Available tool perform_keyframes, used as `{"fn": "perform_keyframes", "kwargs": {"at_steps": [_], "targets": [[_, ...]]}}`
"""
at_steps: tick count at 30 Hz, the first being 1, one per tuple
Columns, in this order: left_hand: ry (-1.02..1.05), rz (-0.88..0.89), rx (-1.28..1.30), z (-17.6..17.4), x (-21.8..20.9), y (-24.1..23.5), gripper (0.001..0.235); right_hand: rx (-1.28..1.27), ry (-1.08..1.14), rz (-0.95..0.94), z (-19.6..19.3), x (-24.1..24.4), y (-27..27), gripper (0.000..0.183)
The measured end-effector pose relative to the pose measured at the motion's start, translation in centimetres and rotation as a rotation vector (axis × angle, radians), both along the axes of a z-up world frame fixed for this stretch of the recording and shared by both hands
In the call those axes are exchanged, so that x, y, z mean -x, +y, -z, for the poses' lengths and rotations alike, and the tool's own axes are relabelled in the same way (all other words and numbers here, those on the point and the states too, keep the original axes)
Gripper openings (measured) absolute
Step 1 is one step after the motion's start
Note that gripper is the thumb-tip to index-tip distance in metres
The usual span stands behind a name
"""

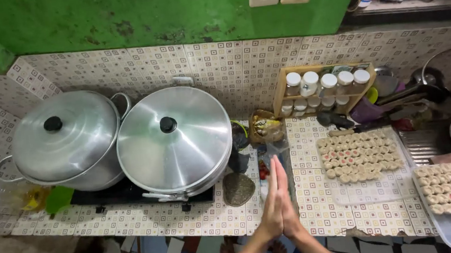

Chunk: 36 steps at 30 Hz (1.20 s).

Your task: Applying oil to a steamer rack using a brush to prepare it for cooking.

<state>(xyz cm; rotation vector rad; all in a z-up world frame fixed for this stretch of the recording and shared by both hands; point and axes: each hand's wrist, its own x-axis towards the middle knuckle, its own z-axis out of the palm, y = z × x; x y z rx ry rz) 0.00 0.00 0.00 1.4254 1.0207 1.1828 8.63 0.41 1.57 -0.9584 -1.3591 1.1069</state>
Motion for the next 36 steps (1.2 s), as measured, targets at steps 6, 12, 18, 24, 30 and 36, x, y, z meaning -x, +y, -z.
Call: {"fn": "perform_keyframes", "kwargs": {"at_steps": [6,12,18,24,30,36], "targets": [[0.026,0.057,-0.014,0.0,-0.7,-0.3,0.081,0.005,0.082,-0.031,-1.4,0.4,-0.2,0.071],[0.048,0.086,-0.027,0.3,-0.6,-0.6,0.059,0.082,0.066,-0.086,1.6,0.3,-0.6,0.075],[0.061,0.035,-0.038,0.4,1.3,-1.0,0.039,0.156,0.364,0.058,-0.9,2.0,1.3,0.071],[0.299,-0.116,-0.253,-3.8,8.8,1.8,0.004,0.466,0.252,0.198,0.8,1.8,2.5,0.054],[1.151,-0.346,-0.345,0.3,22.0,14.8,0.04,0.531,-0.115,-0.09,13.0,-1.2,1.8,0.033],[1.612,-0.132,0.058,4.0,26.9,24.3,0.065,0.937,-0.255,-0.178,16.3,-1.6,0.1,0.034]]}}
